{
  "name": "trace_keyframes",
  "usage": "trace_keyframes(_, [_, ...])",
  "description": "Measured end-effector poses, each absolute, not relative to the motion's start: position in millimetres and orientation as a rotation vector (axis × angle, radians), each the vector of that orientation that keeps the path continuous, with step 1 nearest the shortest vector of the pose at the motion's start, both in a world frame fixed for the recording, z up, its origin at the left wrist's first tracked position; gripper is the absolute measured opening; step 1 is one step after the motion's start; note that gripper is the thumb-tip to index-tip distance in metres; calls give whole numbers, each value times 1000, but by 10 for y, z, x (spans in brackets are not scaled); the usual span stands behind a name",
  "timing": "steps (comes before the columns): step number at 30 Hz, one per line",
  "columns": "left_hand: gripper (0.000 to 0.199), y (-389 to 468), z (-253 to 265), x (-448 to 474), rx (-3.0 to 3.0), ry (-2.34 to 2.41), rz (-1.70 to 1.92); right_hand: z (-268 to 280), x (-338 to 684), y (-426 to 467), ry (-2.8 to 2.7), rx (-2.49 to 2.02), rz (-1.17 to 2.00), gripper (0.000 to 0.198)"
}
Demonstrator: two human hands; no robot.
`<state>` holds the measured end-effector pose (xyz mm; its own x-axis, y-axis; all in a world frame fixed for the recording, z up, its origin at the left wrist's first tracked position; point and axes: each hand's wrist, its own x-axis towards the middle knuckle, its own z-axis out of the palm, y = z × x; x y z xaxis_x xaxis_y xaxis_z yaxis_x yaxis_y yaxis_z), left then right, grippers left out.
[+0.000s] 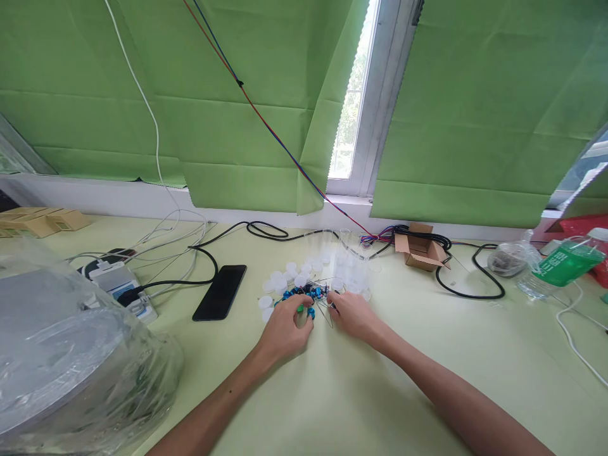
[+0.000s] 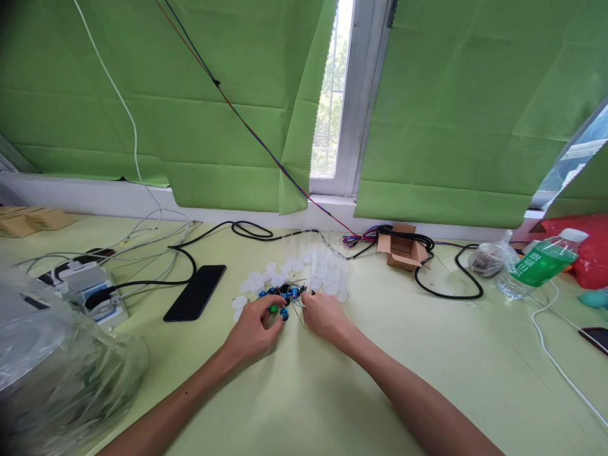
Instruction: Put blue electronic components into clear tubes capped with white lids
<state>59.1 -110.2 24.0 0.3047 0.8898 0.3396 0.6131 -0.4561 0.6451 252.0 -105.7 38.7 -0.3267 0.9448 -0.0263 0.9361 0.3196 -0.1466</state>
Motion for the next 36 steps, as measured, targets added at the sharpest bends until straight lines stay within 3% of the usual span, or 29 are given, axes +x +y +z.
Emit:
trace_keyframes(13, [21, -1114, 221, 595, 2219, 1301, 869, 580, 2558, -1071, -2271, -1736, 143, 22])
trace_keyframes(18, [23, -1132, 248, 618, 2198, 1325, 855, 661, 2605, -1057, -2081, -1676, 173, 59])
trace_keyframes(21, [23, -1135, 252, 620, 2199, 1313, 846, 651, 2626, -1034, -2059, -1647, 235, 65])
trace_keyframes(25, [23, -1137, 249, 610, 2211, 1304, 850, 608, 2641, -1015, -2023, -1598, 265, 58])
trace_keyframes(36, [23, -1137, 247, 619, 2195, 1323, 848, 640, 2660, -1011, -1961, -1506, 139, 12])
